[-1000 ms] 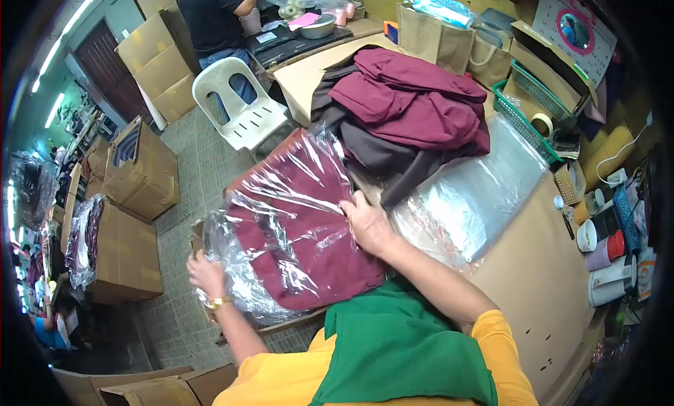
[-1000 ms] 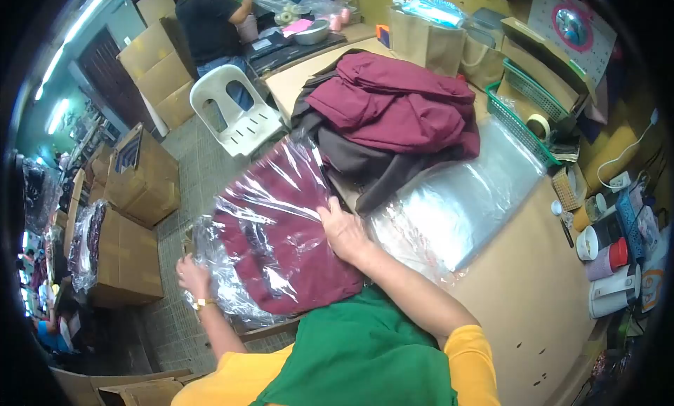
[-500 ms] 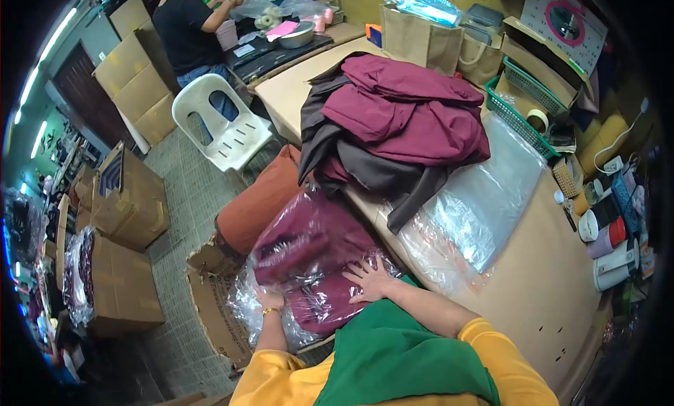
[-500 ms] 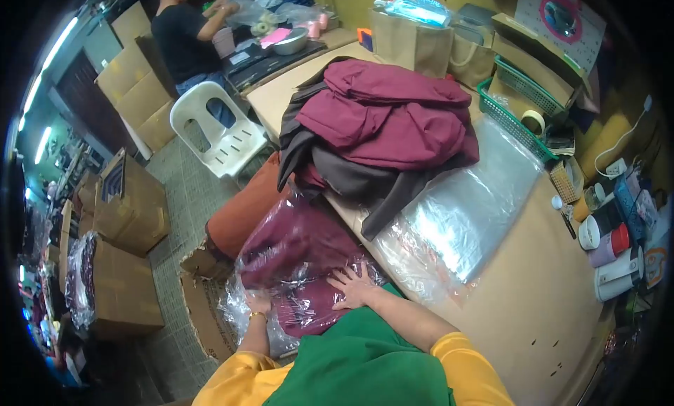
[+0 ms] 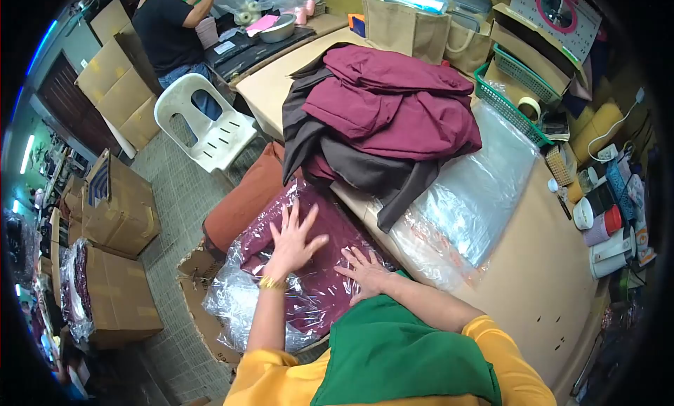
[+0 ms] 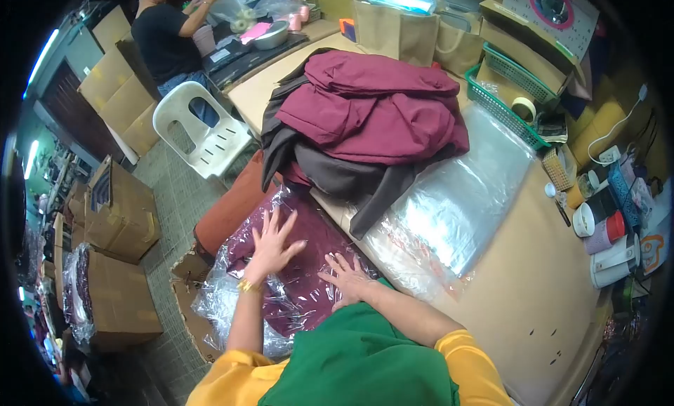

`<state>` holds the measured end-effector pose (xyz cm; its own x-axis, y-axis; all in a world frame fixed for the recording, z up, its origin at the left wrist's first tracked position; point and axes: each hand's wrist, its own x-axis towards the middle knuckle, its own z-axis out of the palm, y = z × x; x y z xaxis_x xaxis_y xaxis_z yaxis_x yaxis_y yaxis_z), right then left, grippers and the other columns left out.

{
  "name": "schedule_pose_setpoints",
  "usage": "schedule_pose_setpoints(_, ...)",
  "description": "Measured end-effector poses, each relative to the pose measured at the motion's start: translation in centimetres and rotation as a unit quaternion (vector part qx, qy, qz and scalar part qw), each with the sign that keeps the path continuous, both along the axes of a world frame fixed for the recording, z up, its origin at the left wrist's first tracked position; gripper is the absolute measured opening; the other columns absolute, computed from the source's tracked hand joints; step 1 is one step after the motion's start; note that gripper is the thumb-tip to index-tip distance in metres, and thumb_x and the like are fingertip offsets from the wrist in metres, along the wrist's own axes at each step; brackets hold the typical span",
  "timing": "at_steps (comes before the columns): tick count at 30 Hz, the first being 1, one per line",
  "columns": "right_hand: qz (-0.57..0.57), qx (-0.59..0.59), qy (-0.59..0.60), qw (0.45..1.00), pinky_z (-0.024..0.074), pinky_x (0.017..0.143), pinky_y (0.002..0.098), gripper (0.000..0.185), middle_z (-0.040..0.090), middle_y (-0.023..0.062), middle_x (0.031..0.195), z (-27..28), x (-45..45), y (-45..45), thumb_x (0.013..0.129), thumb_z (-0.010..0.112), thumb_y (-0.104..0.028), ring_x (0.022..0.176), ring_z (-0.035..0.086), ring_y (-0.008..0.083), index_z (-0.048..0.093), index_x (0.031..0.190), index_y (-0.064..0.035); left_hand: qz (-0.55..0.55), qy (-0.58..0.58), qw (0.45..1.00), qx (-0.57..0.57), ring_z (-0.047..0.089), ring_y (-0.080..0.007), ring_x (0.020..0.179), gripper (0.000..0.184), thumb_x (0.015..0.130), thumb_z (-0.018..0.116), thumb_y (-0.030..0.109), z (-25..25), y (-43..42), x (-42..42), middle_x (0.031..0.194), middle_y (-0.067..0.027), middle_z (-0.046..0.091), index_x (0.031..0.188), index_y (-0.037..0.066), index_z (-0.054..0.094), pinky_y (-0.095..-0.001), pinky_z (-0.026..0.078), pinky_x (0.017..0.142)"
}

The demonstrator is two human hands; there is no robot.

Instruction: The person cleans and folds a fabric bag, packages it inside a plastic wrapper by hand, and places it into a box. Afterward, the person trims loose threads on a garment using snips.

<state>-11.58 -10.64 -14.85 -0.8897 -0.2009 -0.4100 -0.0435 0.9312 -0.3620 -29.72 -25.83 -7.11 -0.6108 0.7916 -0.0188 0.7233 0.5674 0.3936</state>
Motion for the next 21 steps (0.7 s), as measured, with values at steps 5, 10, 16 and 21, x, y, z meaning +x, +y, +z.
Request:
schedule_pose_setpoints(5,0.014,-0.014,-0.019,1.0,0.0173,0.113,0.068,0.105,0.01,0.0172,0.162,-1.7,0.2,0.1,0.072,0.075,-0.06,0.148,0.01,0.0425,0.021,0.155,-0.0241,0.042,-0.033,0.975,-0.217,-0.008,-0.0431,0.149,0.077,0.091,0.051,0.06,-14.4,4.5,-5.1,0.165,-0.0101,-0.008,0.156,0.032,0.02,-0.0771,0.002,0.107)
schedule_pose_setpoints(10,0.018,-0.049,-0.152,0.987,0.0291,0.112,0.0576,0.078,0.034,0.0183,0.153,4.3,1.5,-0.4,0.089,0.064,-0.046,0.141,0.034,0.0372,0.03,0.152,-0.0133,0.109,-0.091,0.989,-0.028,0.062,-0.0368,0.113,0.041,0.098,0.048,0.042,-7.6,7.7,-3.9,0.126,-0.0189,0.063,0.119,0.011,0.065,-0.054,0.046,0.094)
schedule_pose_setpoints(16,-0.05,-0.478,-0.042,0.876,0.0432,0.105,0.0404,0.044,0.058,0.0149,0.132,18.1,10.1,7.0,0.098,0.058,-0.022,0.121,0.057,0.0246,0.05,0.136,-0.0027,0.077,-0.158,0.865,0.47,0.05,-0.0074,0.067,0.004,0.092,0.062,0.004,-1.6,8.5,2.7,0.078,0.0,0.057,0.092,0.0,0.064,-0.0231,0.043,0.061)
schedule_pose_setpoints(21,-0.563,-0.163,0.352,0.73,0.0478,0.092,0.0322,0.021,0.065,0.0065,0.111,15.7,21.9,22.6,0.091,0.059,-0.004,0.105,0.061,0.0168,0.062,0.112,-0.006,0.036,-0.052,0.844,0.532,0.052,-0.008,0.071,0.005,0.095,0.06,0.004,5.4,9.5,6.0,0.087,-0.0018,0.057,0.091,-0.001,0.061,-0.0221,0.044,0.065)
